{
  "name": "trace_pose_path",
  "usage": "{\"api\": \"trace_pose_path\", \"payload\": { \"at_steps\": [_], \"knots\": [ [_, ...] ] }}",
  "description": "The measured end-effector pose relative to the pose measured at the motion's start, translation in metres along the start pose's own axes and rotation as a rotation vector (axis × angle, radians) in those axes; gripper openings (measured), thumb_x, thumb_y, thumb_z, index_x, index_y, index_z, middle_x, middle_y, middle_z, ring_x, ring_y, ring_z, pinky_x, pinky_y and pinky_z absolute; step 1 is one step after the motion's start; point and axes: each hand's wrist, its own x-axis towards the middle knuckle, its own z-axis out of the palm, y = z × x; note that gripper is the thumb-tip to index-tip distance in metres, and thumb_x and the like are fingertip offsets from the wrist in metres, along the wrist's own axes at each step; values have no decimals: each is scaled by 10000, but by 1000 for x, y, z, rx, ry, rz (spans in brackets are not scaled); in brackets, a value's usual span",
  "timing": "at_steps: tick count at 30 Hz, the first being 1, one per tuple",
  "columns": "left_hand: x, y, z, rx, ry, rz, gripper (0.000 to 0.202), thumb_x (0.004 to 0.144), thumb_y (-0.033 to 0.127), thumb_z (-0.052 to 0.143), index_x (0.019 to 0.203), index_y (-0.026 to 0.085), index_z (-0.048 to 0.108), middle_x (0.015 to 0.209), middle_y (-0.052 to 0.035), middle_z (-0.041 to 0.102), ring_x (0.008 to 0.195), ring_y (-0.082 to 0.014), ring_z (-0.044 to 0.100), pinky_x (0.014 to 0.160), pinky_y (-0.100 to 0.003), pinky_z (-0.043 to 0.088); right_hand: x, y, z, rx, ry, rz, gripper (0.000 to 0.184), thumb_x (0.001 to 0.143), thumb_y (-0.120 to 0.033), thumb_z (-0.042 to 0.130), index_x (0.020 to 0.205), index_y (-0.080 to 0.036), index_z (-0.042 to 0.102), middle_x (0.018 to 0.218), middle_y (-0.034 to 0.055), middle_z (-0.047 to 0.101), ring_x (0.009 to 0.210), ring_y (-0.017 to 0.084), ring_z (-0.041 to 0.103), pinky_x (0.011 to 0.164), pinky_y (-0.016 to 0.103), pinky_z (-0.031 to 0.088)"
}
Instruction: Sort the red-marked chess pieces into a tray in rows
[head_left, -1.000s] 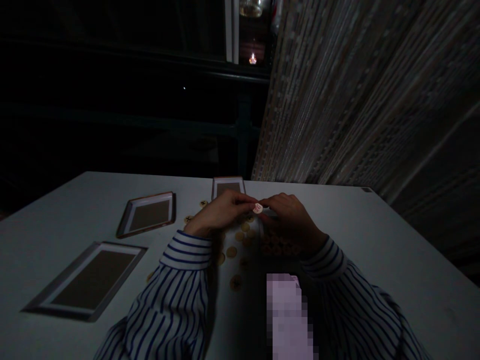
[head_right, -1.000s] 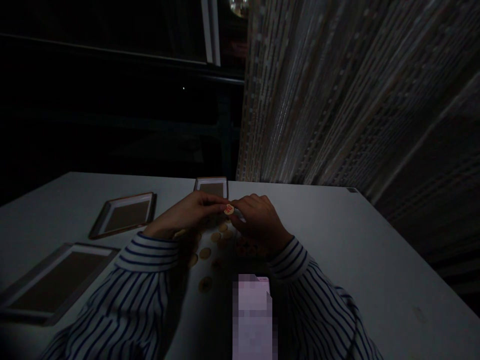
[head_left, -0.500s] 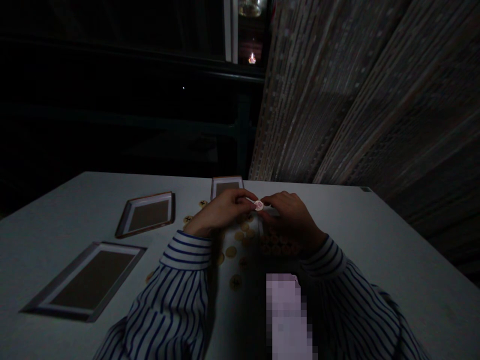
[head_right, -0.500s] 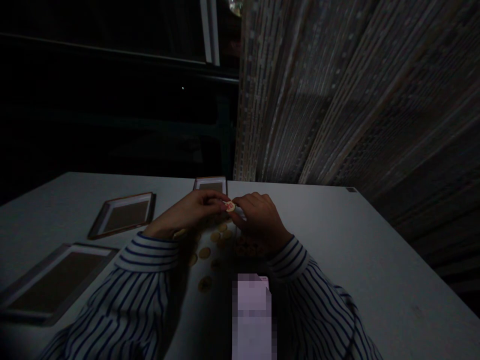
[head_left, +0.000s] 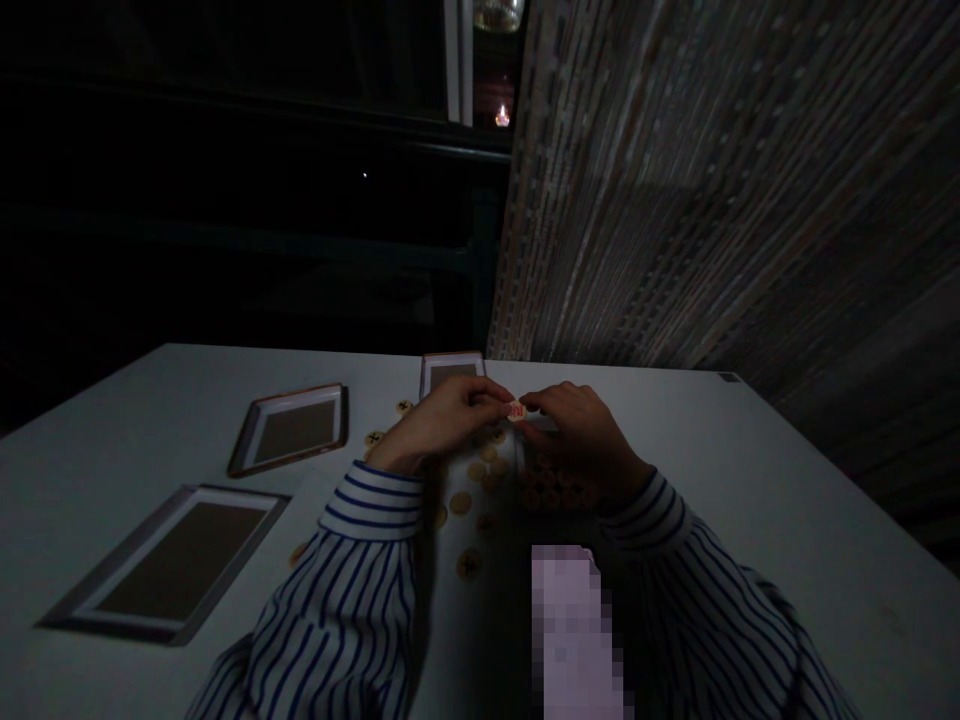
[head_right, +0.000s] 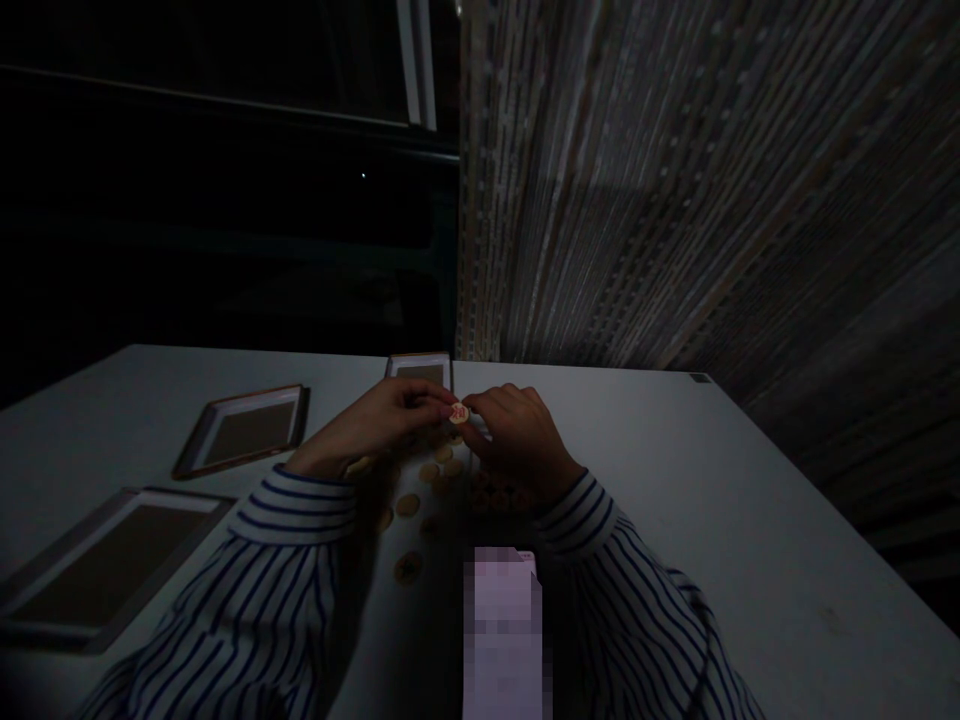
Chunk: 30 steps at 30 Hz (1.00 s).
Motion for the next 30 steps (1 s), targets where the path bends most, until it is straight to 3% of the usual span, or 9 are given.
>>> {"api": "trace_pose_path", "payload": {
  "at_steps": [13, 24, 30],
  "knots": [
    [6, -8, 7, 12, -14, 22, 265, 689, 359, 633, 814, 127, 608, 617, 16, 573, 544, -83, 509, 468, -186, 342, -1, 2, 1, 8, -23, -36, 244, 823, -363, 536, 957, -172, 606, 887, 64, 653, 833, 191, 548, 695, 307, 323],
    [5, -7, 4, -3, -25, 11, 262, 719, 303, 601, 915, 138, 654, 805, -33, 667, 756, -141, 591, 657, -239, 433, -1, 3, -2, 11, -47, -16, 242, 834, -354, 521, 979, -177, 599, 932, 56, 656, 855, 196, 545, 717, 317, 324],
    [6, -7, 6, -12, -6, -30, 230, 701, 284, 620, 876, 136, 641, 729, -17, 655, 678, -122, 584, 600, -226, 418, -2, 3, -5, 12, -79, -27, 265, 858, -353, 483, 1012, -172, 603, 946, 69, 651, 871, 195, 540, 722, 318, 329]
  ]
}}
